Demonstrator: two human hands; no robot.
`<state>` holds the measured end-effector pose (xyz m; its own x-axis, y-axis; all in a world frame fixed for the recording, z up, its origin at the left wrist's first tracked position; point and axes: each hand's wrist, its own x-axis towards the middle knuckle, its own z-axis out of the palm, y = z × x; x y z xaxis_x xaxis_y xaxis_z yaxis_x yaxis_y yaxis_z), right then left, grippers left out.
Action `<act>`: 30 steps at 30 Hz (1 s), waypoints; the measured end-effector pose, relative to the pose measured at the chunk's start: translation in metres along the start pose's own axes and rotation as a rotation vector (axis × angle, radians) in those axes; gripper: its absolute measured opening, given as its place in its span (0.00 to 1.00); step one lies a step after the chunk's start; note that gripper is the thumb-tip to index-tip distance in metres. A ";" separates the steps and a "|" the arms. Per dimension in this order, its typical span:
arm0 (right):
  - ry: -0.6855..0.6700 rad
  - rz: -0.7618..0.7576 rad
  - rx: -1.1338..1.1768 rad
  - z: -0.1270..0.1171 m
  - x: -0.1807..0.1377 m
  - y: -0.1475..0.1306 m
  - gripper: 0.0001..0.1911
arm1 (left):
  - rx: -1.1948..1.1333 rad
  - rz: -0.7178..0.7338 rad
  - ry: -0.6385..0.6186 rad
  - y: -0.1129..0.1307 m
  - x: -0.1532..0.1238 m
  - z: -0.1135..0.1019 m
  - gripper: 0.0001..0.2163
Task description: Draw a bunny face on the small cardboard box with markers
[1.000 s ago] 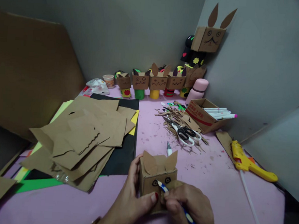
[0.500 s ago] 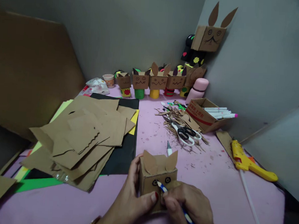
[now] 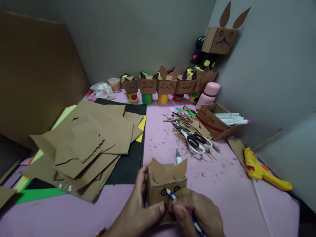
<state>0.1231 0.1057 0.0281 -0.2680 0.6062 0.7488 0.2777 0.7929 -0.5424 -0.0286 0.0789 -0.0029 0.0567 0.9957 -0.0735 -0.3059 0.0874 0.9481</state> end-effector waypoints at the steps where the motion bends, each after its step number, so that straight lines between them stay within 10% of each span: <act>1: 0.012 0.001 0.005 0.000 -0.001 0.000 0.13 | -0.002 0.001 -0.003 0.001 0.000 0.000 0.44; 30: -0.010 -0.019 0.096 0.003 -0.003 0.002 0.14 | 0.057 0.006 0.039 0.004 0.002 0.004 0.41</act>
<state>0.1216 0.1054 0.0234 -0.2813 0.5912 0.7559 0.1829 0.8063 -0.5626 -0.0259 0.0812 0.0015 0.0173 0.9967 -0.0790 -0.2514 0.0808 0.9645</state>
